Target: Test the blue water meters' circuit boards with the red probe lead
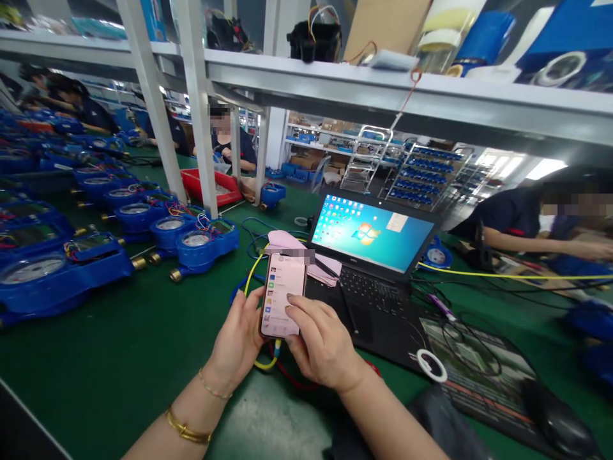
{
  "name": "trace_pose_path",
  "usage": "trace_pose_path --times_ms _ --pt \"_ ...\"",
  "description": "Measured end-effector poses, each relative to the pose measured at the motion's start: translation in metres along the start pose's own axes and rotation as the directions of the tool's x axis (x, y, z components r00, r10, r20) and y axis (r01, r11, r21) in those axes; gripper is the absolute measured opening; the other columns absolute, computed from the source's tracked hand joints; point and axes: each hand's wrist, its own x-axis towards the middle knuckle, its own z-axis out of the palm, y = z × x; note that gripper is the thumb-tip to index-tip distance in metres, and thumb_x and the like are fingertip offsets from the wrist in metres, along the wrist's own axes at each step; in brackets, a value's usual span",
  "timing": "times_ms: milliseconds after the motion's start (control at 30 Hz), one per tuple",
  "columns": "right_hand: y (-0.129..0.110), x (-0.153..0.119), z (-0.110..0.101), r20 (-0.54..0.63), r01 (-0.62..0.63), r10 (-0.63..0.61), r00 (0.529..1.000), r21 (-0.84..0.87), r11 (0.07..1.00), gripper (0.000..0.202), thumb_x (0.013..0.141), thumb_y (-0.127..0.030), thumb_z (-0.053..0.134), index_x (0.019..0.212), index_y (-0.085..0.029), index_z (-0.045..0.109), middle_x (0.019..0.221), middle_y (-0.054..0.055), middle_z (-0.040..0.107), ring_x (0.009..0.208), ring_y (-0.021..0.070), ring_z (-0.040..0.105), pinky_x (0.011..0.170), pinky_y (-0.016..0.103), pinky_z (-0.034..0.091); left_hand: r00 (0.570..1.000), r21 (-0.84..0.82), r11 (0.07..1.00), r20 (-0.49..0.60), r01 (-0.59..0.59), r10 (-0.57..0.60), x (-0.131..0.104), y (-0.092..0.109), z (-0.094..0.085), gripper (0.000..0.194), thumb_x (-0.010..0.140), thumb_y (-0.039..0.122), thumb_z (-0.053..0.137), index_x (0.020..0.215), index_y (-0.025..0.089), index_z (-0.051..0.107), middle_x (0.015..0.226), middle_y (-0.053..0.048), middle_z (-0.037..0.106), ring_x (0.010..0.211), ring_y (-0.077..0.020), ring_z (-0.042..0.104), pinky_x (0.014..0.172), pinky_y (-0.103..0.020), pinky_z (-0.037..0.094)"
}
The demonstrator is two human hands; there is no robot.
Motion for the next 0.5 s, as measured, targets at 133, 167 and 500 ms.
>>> trace_pose_path --times_ms 133,167,500 --pt "-0.002 0.008 -0.016 -0.088 -0.127 0.138 0.987 0.113 0.985 0.033 0.085 -0.015 0.045 0.117 -0.013 0.051 0.112 0.017 0.059 0.106 0.0268 0.058 0.085 0.043 0.052 1.0 -0.002 1.0 -0.006 0.005 -0.005 0.001 -0.001 -0.003 0.052 0.096 0.05 0.018 0.127 0.018 0.044 0.105 -0.01 0.064 0.09 -0.0211 0.063 0.077 -0.032 0.049" --pt "-0.002 0.009 -0.023 -0.108 -0.176 0.188 0.976 0.112 0.978 0.03 0.085 -0.015 0.045 0.115 -0.015 0.052 0.111 0.015 0.059 0.104 0.0266 0.059 0.085 0.043 0.051 1.0 -0.003 1.0 -0.007 0.009 -0.009 0.001 -0.001 -0.004 0.052 0.096 0.049 0.017 0.127 0.018 0.044 0.105 -0.01 0.064 0.09 -0.0211 0.063 0.076 -0.032 0.049" --pt "0.008 -0.093 -0.122 0.218 -0.582 0.634 0.742 -0.262 0.77 0.009 0.086 -0.033 0.052 0.088 -0.029 0.06 0.076 0.002 0.068 0.059 0.0199 0.066 0.048 0.027 0.054 1.0 -0.011 1.0 -0.026 0.017 -0.017 0.001 0.002 -0.002 0.051 0.096 0.047 0.015 0.126 0.016 0.043 0.1 -0.011 0.065 0.087 -0.0205 0.065 0.073 -0.032 0.052"
